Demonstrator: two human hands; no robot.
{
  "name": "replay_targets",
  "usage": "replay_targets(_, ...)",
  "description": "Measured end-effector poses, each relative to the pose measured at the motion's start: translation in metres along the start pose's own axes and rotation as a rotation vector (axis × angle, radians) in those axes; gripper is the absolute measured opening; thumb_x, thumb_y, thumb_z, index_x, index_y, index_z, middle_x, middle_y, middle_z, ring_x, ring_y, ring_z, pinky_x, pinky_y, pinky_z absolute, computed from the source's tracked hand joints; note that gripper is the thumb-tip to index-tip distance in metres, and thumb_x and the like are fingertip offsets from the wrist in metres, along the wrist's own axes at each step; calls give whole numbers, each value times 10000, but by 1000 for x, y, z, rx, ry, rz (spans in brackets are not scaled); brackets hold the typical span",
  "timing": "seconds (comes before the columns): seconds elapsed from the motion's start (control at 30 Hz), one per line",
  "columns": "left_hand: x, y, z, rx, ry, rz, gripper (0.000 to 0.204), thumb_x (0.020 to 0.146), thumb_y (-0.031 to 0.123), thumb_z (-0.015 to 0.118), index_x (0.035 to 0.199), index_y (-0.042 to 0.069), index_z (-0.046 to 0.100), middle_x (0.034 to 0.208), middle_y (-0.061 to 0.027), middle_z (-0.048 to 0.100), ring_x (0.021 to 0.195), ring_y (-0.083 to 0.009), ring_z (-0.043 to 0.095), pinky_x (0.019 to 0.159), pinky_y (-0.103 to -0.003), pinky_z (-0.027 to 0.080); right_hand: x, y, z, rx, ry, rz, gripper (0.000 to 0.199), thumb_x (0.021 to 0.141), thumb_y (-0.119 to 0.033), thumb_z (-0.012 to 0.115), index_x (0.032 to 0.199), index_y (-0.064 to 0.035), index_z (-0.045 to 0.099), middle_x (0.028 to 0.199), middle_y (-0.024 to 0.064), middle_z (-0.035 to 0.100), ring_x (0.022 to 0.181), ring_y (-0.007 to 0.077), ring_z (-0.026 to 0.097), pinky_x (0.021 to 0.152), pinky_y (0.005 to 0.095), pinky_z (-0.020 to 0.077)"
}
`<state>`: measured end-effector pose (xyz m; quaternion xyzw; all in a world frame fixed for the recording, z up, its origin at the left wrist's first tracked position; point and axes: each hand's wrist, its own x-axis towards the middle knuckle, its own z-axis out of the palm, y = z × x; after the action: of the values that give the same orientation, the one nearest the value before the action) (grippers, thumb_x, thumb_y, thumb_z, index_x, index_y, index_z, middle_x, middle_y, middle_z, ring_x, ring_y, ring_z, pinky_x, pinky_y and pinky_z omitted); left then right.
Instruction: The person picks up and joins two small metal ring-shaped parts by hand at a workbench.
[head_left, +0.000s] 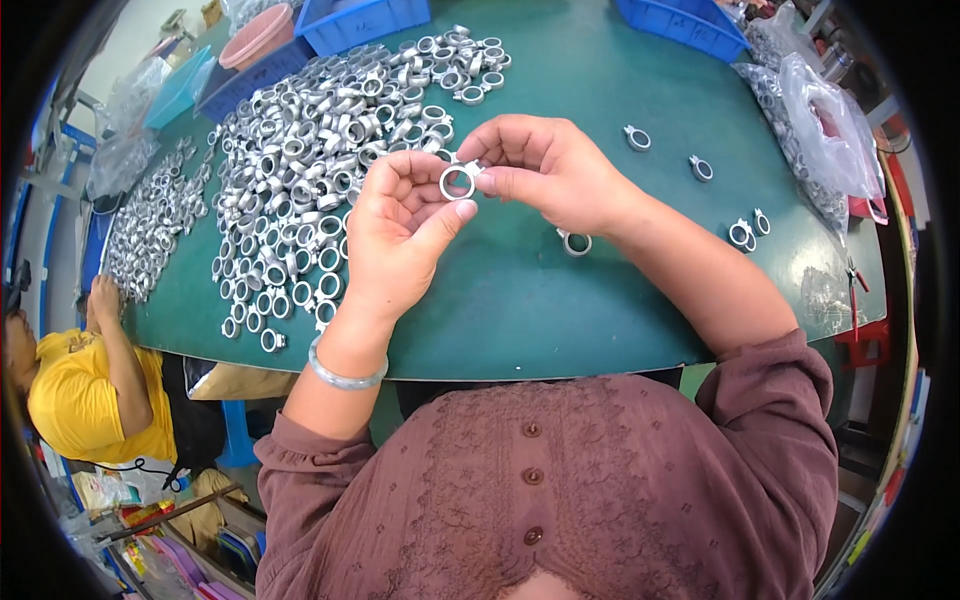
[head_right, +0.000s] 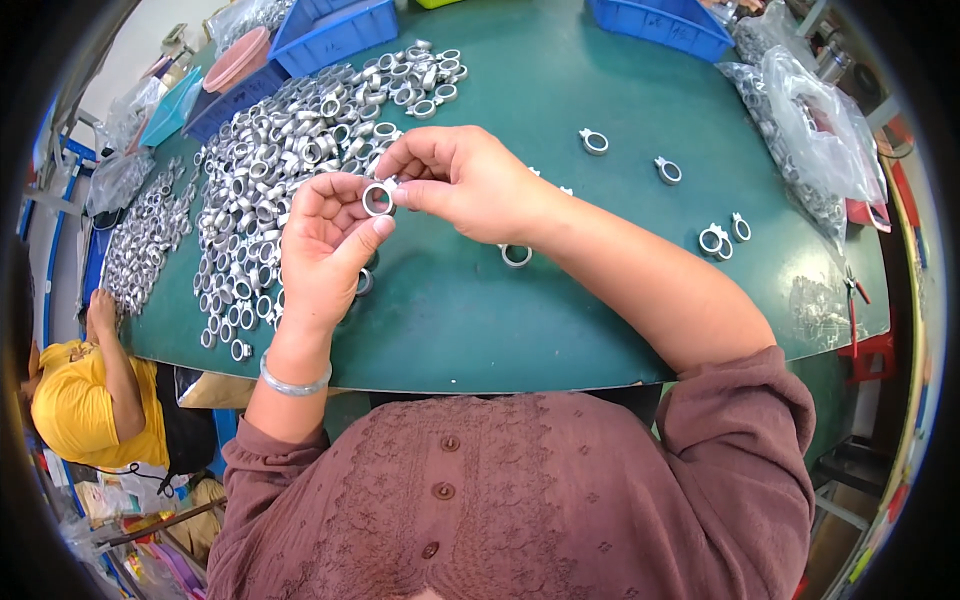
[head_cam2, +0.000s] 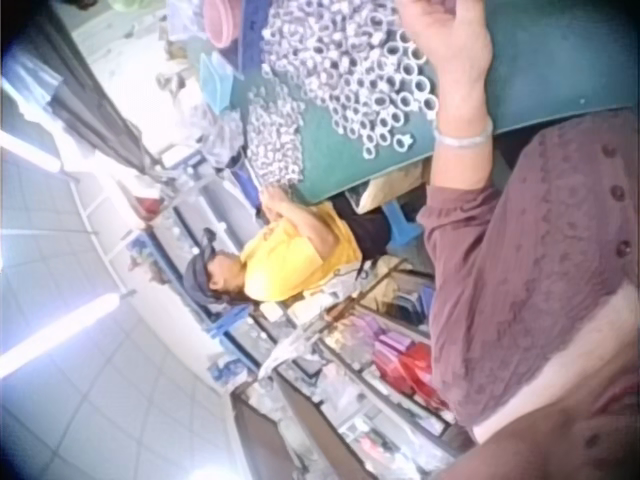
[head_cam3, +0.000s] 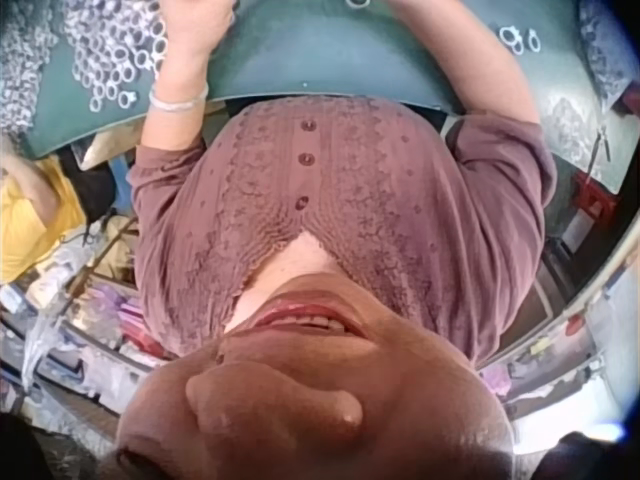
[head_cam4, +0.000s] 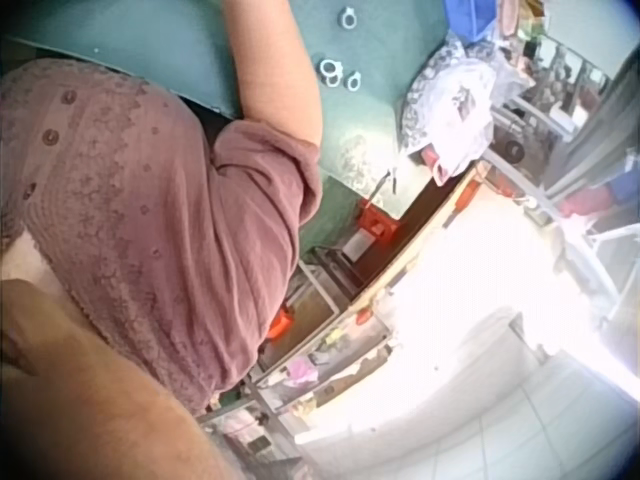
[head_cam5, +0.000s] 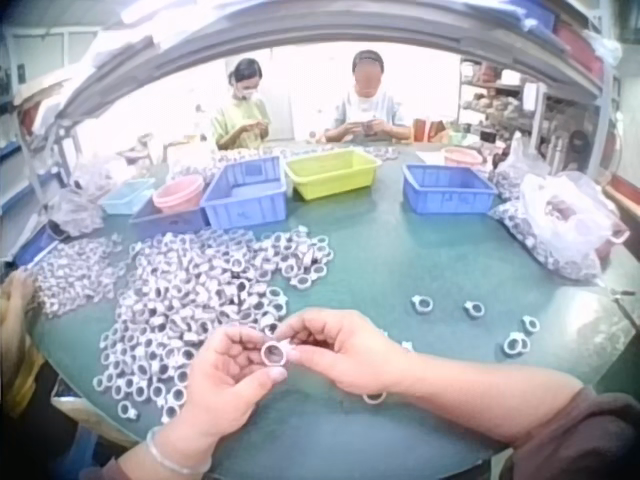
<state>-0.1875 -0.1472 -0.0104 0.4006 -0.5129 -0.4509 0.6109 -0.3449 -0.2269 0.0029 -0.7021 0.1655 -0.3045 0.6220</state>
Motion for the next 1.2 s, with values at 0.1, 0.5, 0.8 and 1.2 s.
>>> replay_targets(0.1,0,-1,-1,-40,-10,7,403,719,-79,588,1066,-14,394,969,-103,518,872,-144,544,765,-246,472,1,-1,-1,41,35,41,177,794,-53,556,959,14,547,831,39,575,765,89,535,686,226,446)
replay_targets(0.5,7,0,-24,-352,81,-262,303,860,133,459,1103,-48,462,928,-117,572,778,-143,575,672,-218,472,20,2,-23,-400,12,21,247,796,-113,555,1008,6,515,772,29,568,690,85,531,620,240,438)
replay_targets(0.8,11,-2,-55,-755,144,-304,272,830,201,465,928,-40,544,901,-141,568,799,-216,540,640,-262,464,68,22,-11,-1007,-139,-115,251,711,-83,597,960,-62,573,782,94,563,733,238,552,662,344,444)
replay_targets(1.2,7,1,-40,-373,260,-337,206,827,140,489,1004,38,519,839,-32,545,690,-102,491,570,-219,398,60,31,-16,-942,-185,-126,362,671,8,594,1017,-90,549,883,103,505,790,255,532,701,350,438)
